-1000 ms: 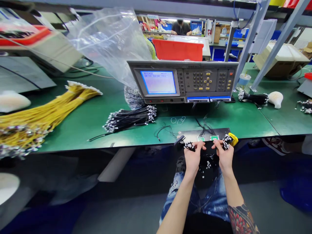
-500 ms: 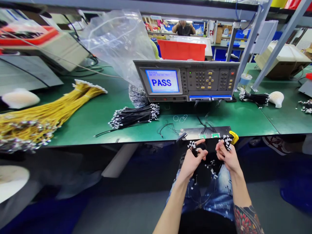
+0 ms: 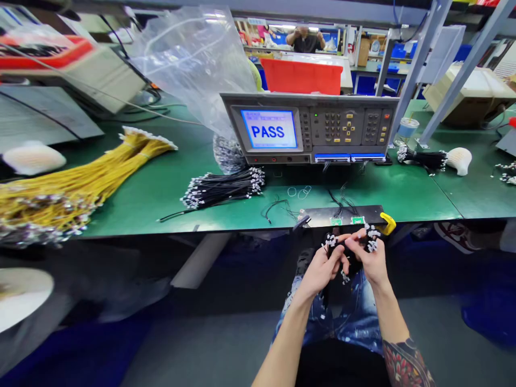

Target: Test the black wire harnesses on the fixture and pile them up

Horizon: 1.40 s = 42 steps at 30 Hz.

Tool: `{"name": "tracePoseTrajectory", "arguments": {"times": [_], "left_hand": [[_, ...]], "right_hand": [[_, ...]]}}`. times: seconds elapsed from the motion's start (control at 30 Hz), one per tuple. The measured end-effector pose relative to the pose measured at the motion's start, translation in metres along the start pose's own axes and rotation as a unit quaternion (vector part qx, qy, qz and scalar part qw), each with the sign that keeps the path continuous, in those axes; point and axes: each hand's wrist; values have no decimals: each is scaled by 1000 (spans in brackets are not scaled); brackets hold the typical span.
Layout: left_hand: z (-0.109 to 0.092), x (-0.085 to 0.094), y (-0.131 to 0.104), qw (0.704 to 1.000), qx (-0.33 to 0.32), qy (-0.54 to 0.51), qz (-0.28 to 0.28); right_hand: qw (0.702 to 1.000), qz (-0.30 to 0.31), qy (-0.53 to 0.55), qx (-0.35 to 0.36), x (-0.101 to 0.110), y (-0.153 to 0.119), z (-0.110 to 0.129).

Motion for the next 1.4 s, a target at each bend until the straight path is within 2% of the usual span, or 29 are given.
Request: {"name": "tracePoseTrajectory", "arguments": {"times": [0.07,0.13,0.3,0.4,0.53,0.67,0.77,0.87,1.0,1.13,1.2,1.4], "left_hand": [[1,2,0,1000,8,18,-6],[1,1,1,999,10,30,-21],[0,-4,3,997,13,5,-74],[1,-6,4,993,24,-29,-112],[0,-4,5,981,-29,-36,-187],[-2,1,4,960,-90,-51,-259],[-1,8,3,956,-103,-98,-257],[2,14,1,957,-98,-146,-231],[4,15,1,966,-97,-170,-166],[2,6,5,982,-69,-138,-111],[2,1,8,986,-59,-104,-115],[6,-6,14,977,-95,13,-193]], "right_hand": [[998,-57,36,20,3,4,-1],[995,-81,54,26,5,7,-1],[994,-56,92,-2,2,7,4],[985,-73,158,-13,-2,6,7],[973,-122,194,5,2,12,7],[981,-99,167,-23,15,26,-4],[981,-95,163,-47,23,33,-13],[980,-98,165,-50,26,35,-15],[984,-48,158,-68,24,31,-9],[984,2,156,-89,19,23,0],[986,27,135,-97,18,20,2],[990,74,60,-104,22,22,-5]]}}
Point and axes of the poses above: each hand's wrist, its own y-axis towards the middle knuckle, its own x-axis out of the back of the hand, z = x × y, and after that the axes turned 15 degrees about -x, right-handed
